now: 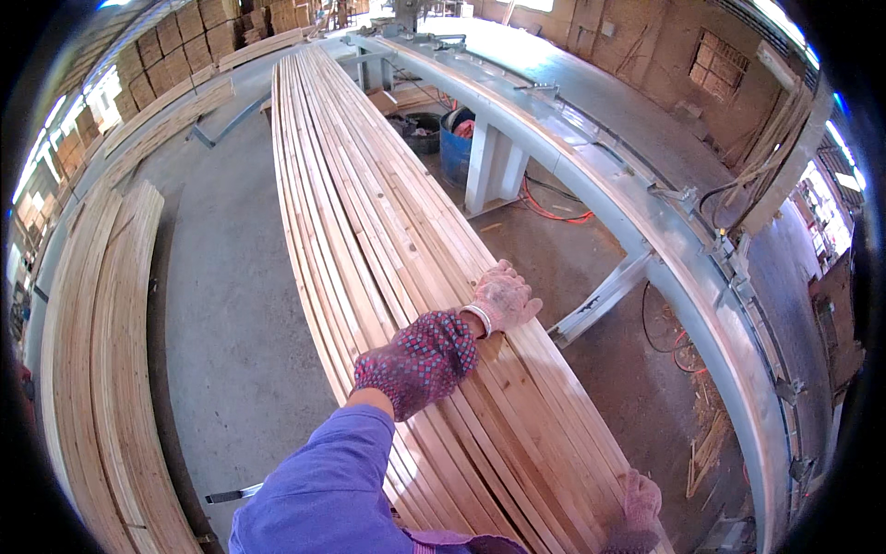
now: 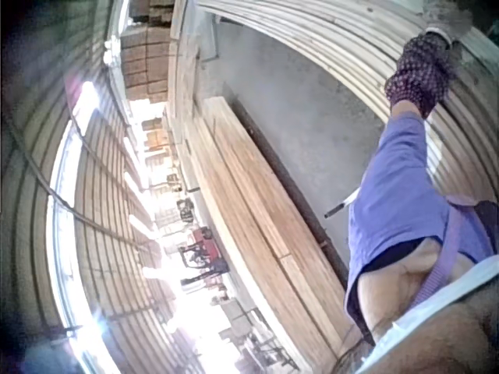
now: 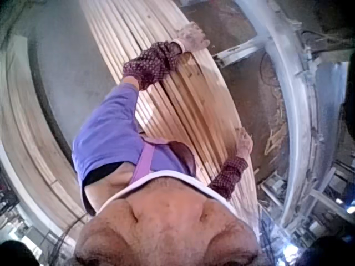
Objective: The person repeatedly picks up thin wooden planks from a pile and places them onto a metal conveyor or rack. The person wears patterned gloves and handles the planks one by one, aligning them with the existing stack on the rack.
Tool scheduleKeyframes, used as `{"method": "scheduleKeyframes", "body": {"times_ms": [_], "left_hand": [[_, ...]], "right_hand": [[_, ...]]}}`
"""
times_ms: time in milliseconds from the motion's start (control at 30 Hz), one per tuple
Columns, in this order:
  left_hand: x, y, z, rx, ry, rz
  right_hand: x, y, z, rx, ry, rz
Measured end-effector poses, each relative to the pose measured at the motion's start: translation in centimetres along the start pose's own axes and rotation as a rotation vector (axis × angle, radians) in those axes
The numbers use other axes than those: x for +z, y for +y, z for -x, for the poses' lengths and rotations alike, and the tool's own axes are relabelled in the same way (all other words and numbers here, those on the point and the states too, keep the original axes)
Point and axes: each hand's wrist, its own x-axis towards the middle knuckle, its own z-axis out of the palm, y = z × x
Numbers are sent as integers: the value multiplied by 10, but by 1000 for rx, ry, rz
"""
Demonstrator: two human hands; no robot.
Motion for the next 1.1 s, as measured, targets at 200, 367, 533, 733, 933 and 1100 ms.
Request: {"method": "scheduleKeyframes", "body": {"times_ms": [200, 367, 533, 733, 933, 1100], "left_hand": [[20, -8, 8, -12, 48, 27], [26, -4, -8, 30, 35, 2], [19, -3, -13, 51, -55, -59], [28, -21, -9, 2, 19, -44], [26, -9, -12, 49, 25, -38], [63, -19, -49, 287, -38, -164]], "right_hand": [[32, 43, -12, -67, -18, -178], [18, 13, 6, -101, 20, -89], [-1, -21, 8, -33, 79, 44], [5, -30, -5, 19, 44, 83], [-2, -27, -10, 175, 94, -285], [-13, -20, -25, -188, 629, 35]]}}
